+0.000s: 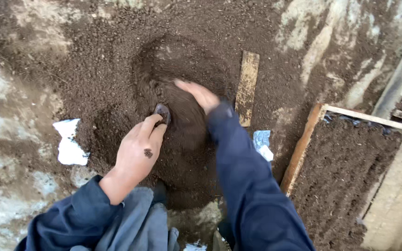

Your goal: The person mixes soil with their hands, repeatedly scooping and crumbling the dirt. They also handle small pieces of paper or foil, crumbling them and mixing them into the soil pile.

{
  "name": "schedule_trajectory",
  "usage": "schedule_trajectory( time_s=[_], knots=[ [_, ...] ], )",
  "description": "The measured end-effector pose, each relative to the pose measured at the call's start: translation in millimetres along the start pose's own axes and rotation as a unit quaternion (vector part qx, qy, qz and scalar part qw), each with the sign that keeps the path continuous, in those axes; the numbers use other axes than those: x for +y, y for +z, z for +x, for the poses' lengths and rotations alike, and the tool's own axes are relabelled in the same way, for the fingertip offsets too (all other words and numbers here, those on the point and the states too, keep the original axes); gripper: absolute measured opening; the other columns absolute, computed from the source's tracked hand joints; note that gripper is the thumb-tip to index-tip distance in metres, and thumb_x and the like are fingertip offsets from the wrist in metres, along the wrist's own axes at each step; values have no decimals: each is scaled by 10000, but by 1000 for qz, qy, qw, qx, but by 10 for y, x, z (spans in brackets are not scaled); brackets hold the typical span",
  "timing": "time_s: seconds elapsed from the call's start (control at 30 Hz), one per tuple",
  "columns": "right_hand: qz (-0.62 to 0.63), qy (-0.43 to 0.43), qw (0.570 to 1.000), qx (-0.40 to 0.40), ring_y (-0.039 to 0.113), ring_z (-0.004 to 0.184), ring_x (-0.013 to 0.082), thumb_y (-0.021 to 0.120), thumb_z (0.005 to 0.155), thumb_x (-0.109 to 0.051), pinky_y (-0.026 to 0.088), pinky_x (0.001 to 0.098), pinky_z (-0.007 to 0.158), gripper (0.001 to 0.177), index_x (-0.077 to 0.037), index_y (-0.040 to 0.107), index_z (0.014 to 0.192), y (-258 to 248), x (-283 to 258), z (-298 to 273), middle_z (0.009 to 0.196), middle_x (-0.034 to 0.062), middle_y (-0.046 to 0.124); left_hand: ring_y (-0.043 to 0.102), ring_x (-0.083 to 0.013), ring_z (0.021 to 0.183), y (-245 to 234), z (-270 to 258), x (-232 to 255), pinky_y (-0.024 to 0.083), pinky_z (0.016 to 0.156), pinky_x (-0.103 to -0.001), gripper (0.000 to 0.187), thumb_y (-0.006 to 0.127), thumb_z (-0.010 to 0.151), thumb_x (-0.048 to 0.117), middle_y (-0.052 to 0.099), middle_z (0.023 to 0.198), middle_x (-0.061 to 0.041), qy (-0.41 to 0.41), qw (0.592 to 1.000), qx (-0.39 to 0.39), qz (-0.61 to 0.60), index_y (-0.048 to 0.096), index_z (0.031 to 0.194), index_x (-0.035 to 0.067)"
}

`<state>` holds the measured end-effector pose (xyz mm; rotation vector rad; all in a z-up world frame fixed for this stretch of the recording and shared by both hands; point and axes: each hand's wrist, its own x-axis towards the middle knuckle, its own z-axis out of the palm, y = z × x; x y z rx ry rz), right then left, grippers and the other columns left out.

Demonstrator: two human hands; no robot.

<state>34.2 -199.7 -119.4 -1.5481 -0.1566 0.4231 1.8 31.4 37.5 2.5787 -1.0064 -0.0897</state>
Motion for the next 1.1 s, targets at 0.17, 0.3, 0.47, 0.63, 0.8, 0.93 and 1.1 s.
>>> schedule_trajectory(
  time_s=[0.17,0.3,0.47,0.63,0.8,0.93,1.1],
  knots=[
    [184,327,891,255,465,1225,171,650,841,-332,289,344,1074,435,-128,585,1219,115,-329,-695,1275,61,522,619,-281,925,391,-91,37,506,820,-337,117,578,881,106,527,1122,-142,58,997,42,6,631,942,22],
    [55,286,908,301,509,1154,175,626,826,-229,358,325,1010,329,-149,592,1143,742,-640,-1001,1171,43,553,560,-343,1080,447,-20,90,458,899,-387,179,559,809,60,525,1160,-194,52,998,35,-15,637,924,-53],
    [-195,172,888,379,598,1013,181,578,796,-22,495,287,882,262,-193,607,992,961,-856,-546,964,5,615,487,-317,1110,346,80,194,346,977,-407,241,539,828,80,587,1127,-206,80,996,-8,26,628,1020,-36],
    [-137,115,925,334,545,1096,140,663,706,-58,418,272,990,370,-139,640,1066,563,-391,-1146,1088,-8,601,608,-256,739,519,-14,111,462,721,-377,162,522,819,102,580,1123,-177,85,994,-61,19,623,938,56],
    [457,301,676,494,599,1042,380,759,723,-327,493,509,839,517,-104,647,1176,850,-887,-1019,1155,243,605,663,-212,731,515,29,157,495,847,-322,98,552,849,120,589,1094,-106,95,995,5,11,631,888,77],
    [82,211,907,356,457,1214,352,467,890,-71,338,460,1039,307,-82,558,1182,1031,-1431,-846,1195,164,550,631,-259,877,224,125,225,410,954,-374,125,582,777,80,625,862,-101,89,996,-5,20,671,696,47],
    [-129,243,910,310,594,1084,298,617,761,-49,485,422,944,369,-160,611,1114,682,-881,-758,1084,71,647,611,-340,883,417,140,154,417,909,-478,85,636,739,82,633,814,-174,113,992,47,28,697,790,50]
  ],
)
